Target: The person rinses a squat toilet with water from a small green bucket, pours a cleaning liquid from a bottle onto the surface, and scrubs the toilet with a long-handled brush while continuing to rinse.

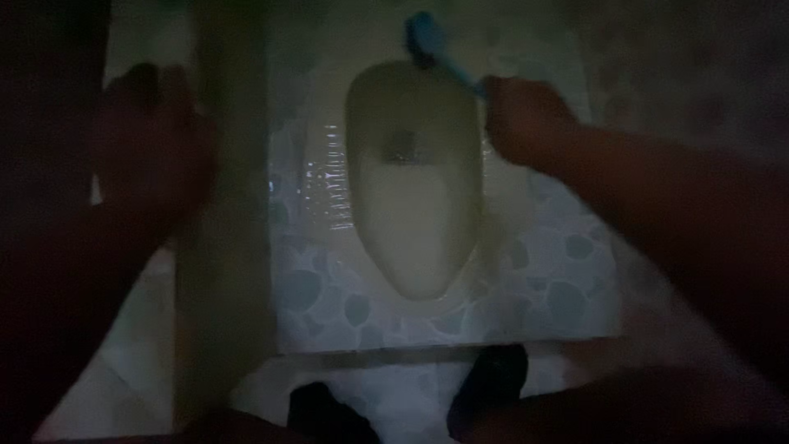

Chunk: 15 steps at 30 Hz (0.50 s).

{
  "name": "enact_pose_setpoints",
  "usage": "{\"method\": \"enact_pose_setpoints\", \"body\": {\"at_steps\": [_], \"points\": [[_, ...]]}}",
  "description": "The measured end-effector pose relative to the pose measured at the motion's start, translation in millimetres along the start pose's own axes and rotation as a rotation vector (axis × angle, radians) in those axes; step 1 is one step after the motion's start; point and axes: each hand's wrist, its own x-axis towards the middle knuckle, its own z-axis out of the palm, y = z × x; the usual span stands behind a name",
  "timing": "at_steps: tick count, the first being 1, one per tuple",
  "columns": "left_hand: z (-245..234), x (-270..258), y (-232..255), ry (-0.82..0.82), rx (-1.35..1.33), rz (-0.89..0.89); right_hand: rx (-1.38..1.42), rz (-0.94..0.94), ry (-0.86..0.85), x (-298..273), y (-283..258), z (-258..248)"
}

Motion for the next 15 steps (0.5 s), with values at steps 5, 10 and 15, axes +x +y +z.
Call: {"method": "enact_pose_setpoints", "body": {"at_steps": [5, 10, 15], "points": [[0, 13, 11, 0.062, -0.034, 0.065, -0.212, 0.094, -0.012, -7, 65, -19], [-5, -17, 73, 0.171, -0.052, 0.066, -0.163, 0.326, -0.187, -51, 65, -30], [-34, -62, 144, -0.002, -0.312, 0.229, -0.031, 0.286, -0.229, -128, 61, -14]]}}
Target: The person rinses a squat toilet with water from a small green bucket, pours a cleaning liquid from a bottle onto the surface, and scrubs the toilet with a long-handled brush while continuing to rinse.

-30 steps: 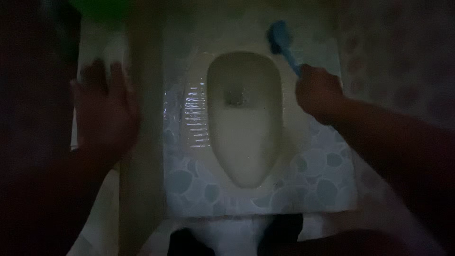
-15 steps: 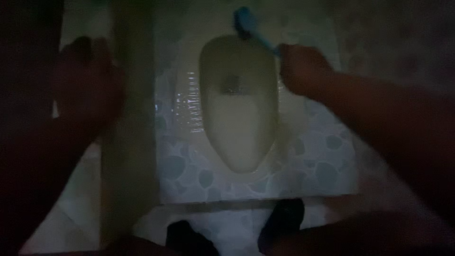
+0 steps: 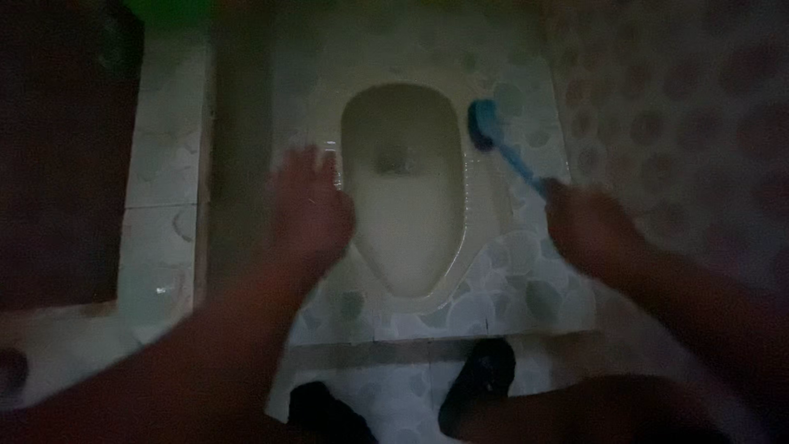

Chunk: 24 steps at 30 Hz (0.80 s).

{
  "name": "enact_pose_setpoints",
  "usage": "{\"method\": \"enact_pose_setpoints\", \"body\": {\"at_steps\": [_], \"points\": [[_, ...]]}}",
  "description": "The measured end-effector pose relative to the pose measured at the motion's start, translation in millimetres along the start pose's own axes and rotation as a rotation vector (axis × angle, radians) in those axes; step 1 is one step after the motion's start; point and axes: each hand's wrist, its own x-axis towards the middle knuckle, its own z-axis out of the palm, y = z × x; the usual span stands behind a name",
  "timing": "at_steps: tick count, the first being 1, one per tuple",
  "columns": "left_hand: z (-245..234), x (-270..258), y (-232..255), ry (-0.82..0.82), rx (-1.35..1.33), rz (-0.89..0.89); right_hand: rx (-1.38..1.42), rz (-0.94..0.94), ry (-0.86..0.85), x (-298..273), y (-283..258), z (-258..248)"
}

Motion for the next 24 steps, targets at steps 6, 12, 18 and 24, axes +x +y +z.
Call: {"method": "enact_pose_setpoints", "body": {"at_steps": [6, 12, 18, 24], "points": [[-8, -30, 61, -0.311, -0.332, -0.101, 0.045, -0.039, -0.108, -56, 20, 38], [-11, -14, 97, -0.554, -0.532, -0.085, -0.043, -0.104, 0.102, 5, 23, 33], [-4, 4, 116, -0.522, -0.565, -0.129, -0.072, -0.120, 0.110, 88, 4, -25], [-7, 8, 125, -0.485, -0.600, -0.091, -0.117, -0.112, 0.049, 58, -10, -21]]}}
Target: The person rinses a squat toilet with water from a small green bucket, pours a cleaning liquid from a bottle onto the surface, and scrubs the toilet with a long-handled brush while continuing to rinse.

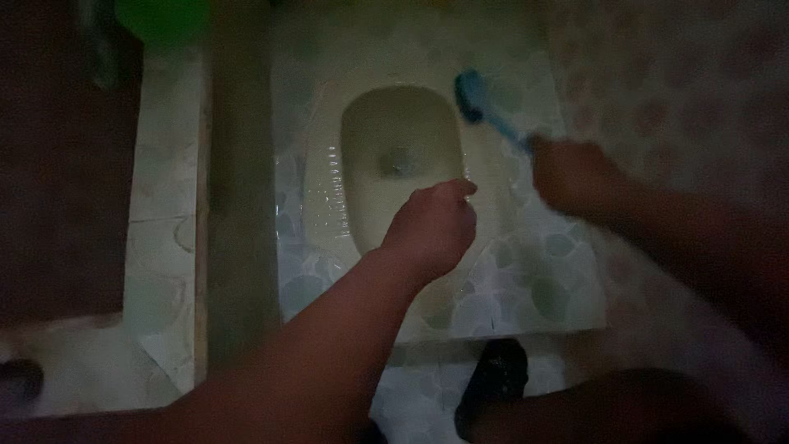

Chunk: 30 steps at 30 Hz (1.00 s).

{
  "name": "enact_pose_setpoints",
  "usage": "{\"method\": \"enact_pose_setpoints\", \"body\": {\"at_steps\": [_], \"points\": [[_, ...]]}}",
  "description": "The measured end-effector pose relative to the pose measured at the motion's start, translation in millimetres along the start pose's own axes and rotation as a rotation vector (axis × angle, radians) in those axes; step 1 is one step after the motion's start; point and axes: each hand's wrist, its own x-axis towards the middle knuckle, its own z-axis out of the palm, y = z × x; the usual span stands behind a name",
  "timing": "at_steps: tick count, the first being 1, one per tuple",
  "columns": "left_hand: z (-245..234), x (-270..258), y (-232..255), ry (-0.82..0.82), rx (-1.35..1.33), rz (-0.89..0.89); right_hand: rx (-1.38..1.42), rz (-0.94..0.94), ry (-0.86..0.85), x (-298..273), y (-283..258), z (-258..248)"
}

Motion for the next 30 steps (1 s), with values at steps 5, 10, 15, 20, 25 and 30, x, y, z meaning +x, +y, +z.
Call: {"method": "enact_pose_setpoints", "body": {"at_steps": [5, 10, 15, 20, 25, 30], "points": [[-3, -16, 13, -0.050, 0.062, 0.001, 0.118, 0.066, -0.101, -97, -2, 36], [-1, -39, 29, -0.087, 0.045, -0.023, 0.242, 0.130, -0.194, -166, -8, 53], [6, -55, 36, -0.112, 0.065, 0.073, 0.392, 0.168, -0.201, -198, 1, 66], [18, -53, 32, -0.140, 0.004, 0.015, 0.313, 0.140, -0.233, -179, 13, 68], [29, -41, 32, -0.156, -0.057, -0.042, 0.193, 0.073, -0.098, -117, 11, 60], [36, -24, 30, -0.172, -0.052, -0.057, 0.112, -0.033, 0.036, -73, 4, 39]]}}
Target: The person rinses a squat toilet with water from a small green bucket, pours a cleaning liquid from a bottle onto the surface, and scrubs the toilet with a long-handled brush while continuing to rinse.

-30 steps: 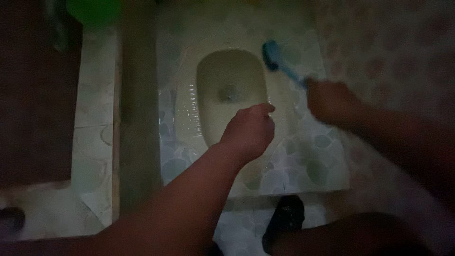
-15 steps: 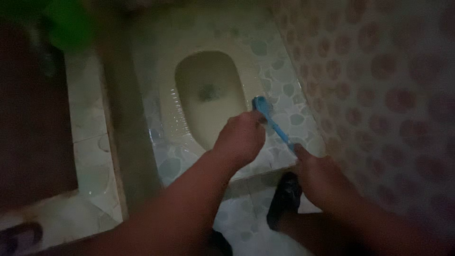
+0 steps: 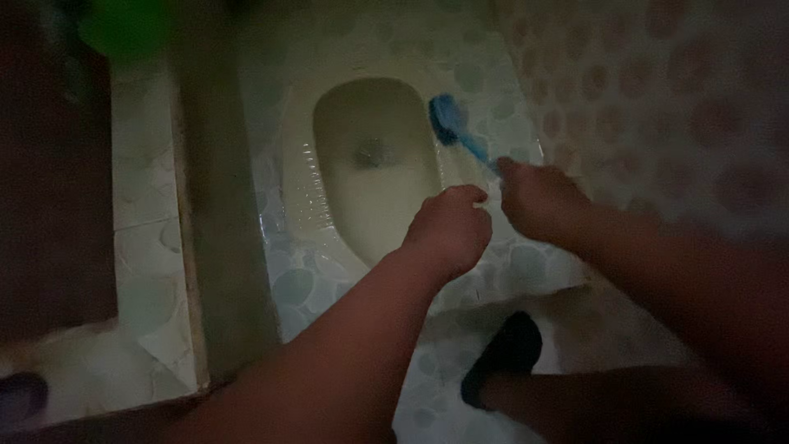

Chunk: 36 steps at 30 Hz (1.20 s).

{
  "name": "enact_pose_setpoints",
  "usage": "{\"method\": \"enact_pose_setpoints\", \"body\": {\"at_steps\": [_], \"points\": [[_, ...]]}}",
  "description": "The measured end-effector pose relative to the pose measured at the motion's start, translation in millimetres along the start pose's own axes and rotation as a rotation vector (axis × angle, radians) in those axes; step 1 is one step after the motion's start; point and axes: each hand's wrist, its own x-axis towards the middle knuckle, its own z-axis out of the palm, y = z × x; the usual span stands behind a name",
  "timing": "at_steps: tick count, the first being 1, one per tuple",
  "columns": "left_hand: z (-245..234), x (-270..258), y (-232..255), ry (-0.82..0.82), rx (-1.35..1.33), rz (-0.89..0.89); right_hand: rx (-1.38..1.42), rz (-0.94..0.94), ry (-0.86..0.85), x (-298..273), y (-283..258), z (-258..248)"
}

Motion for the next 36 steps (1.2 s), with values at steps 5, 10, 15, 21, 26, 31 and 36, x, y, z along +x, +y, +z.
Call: {"method": "enact_pose_setpoints", "body": {"at_steps": [5, 10, 15, 21, 26, 31, 36], "points": [[-11, 7, -14, -0.002, 0.021, -0.017, 0.034, 0.193, -0.156, -18, -9, -4], [-17, 16, -11, 0.004, 0.062, -0.019, 0.086, 0.213, -0.243, -82, 0, 18], [-19, 20, -9, -0.005, 0.150, 0.060, 0.132, 0.192, -0.288, -73, 6, 20], [-25, 18, -16, -0.013, 0.187, 0.042, 0.040, 0.072, -0.053, 7, 5, -1], [-30, 12, -20, -0.037, 0.167, 0.020, 0.138, 0.121, -0.174, 17, 9, -16], [-43, 9, -14, -0.094, 0.071, 0.081, 0.204, 0.266, -0.380, -52, 14, 3], [-49, 18, 0, -0.030, 0.178, 0.055, 0.197, 0.169, -0.400, -82, 30, 16]]}}
